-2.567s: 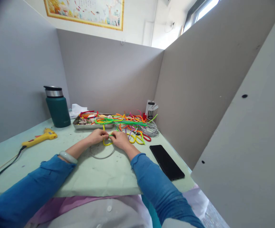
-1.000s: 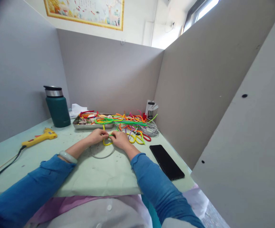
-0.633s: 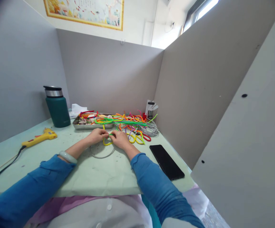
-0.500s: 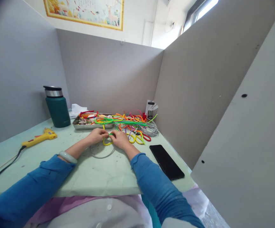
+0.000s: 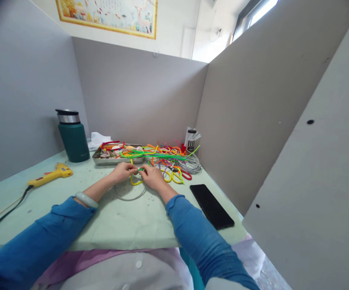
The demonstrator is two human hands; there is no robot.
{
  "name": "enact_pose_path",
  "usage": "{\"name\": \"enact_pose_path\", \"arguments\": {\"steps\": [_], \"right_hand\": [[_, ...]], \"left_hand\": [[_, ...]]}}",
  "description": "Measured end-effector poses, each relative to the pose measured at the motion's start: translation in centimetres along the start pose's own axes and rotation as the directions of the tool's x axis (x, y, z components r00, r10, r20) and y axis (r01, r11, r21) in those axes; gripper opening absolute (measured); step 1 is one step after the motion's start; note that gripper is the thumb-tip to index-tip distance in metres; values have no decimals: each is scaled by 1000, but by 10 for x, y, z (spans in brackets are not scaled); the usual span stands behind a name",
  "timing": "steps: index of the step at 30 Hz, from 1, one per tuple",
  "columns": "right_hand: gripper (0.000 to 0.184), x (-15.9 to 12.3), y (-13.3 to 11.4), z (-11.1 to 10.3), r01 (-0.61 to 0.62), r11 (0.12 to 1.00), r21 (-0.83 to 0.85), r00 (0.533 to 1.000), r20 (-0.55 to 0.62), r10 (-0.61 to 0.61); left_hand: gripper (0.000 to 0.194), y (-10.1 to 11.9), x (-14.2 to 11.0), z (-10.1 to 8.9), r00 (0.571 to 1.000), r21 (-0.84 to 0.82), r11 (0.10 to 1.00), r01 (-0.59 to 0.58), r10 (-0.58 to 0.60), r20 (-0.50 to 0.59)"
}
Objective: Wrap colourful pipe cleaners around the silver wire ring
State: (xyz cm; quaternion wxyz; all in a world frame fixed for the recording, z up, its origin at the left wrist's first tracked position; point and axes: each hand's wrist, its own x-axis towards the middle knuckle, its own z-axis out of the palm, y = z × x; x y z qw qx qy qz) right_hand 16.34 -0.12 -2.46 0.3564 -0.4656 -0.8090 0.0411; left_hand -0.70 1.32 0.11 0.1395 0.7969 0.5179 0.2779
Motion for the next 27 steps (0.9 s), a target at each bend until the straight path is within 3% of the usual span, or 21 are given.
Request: {"name": "enact_pose_path", "arguments": {"steps": [27], "right_hand": [[24, 1, 5, 4, 37, 999, -17, 999, 2, -37]], "left_hand": [[29, 0, -3, 2, 999, -106, 994, 23, -21, 28]]}}
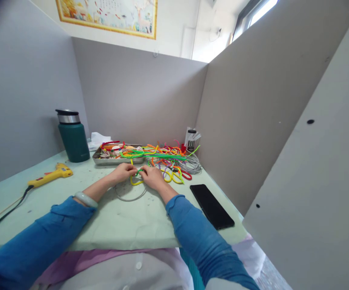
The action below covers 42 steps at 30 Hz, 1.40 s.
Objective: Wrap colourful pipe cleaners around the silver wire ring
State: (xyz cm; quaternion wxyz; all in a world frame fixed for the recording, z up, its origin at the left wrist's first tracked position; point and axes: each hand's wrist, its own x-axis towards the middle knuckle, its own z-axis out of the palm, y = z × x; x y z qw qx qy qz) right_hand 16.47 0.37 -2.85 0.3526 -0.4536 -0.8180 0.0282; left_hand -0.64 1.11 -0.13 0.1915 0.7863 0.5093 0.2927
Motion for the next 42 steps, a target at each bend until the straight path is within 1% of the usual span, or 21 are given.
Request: {"name": "enact_pose_path", "arguments": {"steps": [4, 19, 25, 42], "right_hand": [[24, 0, 0, 0, 6, 1000, 2, 1000, 2, -6], [21, 0, -2, -1, -7, 1000, 14, 1000, 12, 7], [19, 0, -1, 0, -1, 1000, 16, 1000, 16, 1], [21, 0, -3, -2, -20, 1000, -18, 999, 31, 20]], "left_hand": [[29, 0, 0, 0, 1000, 37, 999, 0, -1, 11], [28, -1, 1, 0, 1000, 34, 999, -1, 1, 17], [29, -1, 0, 0, 1000, 28, 999, -25, 24, 14], [32, 2, -1, -1, 999, 20, 1000, 0, 0, 35]]}}
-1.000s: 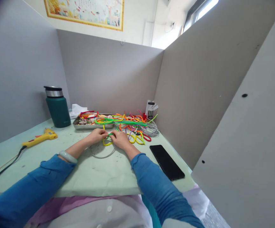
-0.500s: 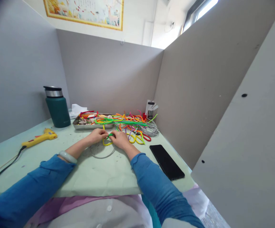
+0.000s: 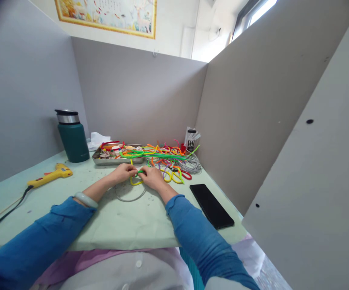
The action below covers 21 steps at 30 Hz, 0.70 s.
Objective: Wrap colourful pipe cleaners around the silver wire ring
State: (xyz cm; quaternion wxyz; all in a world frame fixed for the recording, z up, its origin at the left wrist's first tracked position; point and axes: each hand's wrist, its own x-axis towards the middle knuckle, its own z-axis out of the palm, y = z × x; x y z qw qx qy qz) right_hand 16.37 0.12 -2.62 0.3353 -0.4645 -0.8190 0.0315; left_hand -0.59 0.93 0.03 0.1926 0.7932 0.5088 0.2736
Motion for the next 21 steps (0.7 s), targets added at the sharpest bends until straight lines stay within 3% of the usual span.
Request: {"name": "enact_pose_path", "arguments": {"steps": [21], "right_hand": [[23, -1, -1, 0, 2, 1000, 9, 1000, 13, -2]], "left_hand": [[32, -6, 3, 3, 1000, 45, 999, -10, 10, -11]]}}
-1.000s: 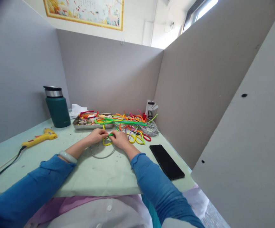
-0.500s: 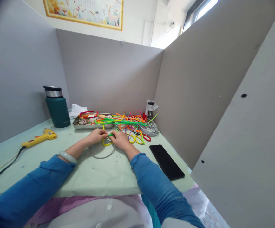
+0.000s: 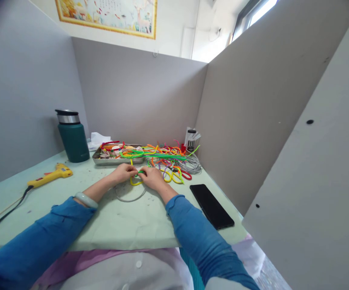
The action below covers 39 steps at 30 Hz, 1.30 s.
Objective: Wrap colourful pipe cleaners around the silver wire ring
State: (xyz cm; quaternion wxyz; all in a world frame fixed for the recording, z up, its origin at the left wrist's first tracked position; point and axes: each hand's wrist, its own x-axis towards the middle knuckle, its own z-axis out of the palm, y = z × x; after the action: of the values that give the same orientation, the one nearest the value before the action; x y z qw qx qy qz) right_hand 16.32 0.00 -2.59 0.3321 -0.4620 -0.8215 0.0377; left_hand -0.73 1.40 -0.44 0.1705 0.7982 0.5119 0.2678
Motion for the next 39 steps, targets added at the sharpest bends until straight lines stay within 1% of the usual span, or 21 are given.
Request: {"name": "enact_pose_path", "arguments": {"steps": [5, 11, 16, 21, 25, 34, 39], "right_hand": [[22, 0, -1, -1, 1, 1000, 12, 1000, -5, -1], [22, 0, -1, -1, -21, 1000, 9, 1000, -5, 21], [22, 0, -1, -1, -1, 1000, 5, 1000, -8, 1], [21, 0, -1, -1, -7, 1000, 6, 1000, -3, 7], [21, 0, -1, -1, -3, 1000, 5, 1000, -5, 4], [22, 1, 1, 1, 2, 1000, -11, 1000, 2, -2], [23, 0, 0, 1, -4, 1000, -24, 1000, 3, 4]], "left_hand": [[31, 3, -1, -1, 1000, 43, 999, 7, -6, -29], [31, 4, -1, -1, 997, 67, 997, -24, 29, -72], [31, 2, 0, 0, 999, 34, 999, -26, 27, -46], [32, 6, -2, -2, 999, 46, 999, -1, 3, -33], [33, 8, -3, -3, 999, 73, 997, -4, 6, -33], [34, 3, 0, -1, 999, 55, 998, -34, 35, -33], [34, 1, 0, 0, 999, 58, 998, -27, 28, -23]]}}
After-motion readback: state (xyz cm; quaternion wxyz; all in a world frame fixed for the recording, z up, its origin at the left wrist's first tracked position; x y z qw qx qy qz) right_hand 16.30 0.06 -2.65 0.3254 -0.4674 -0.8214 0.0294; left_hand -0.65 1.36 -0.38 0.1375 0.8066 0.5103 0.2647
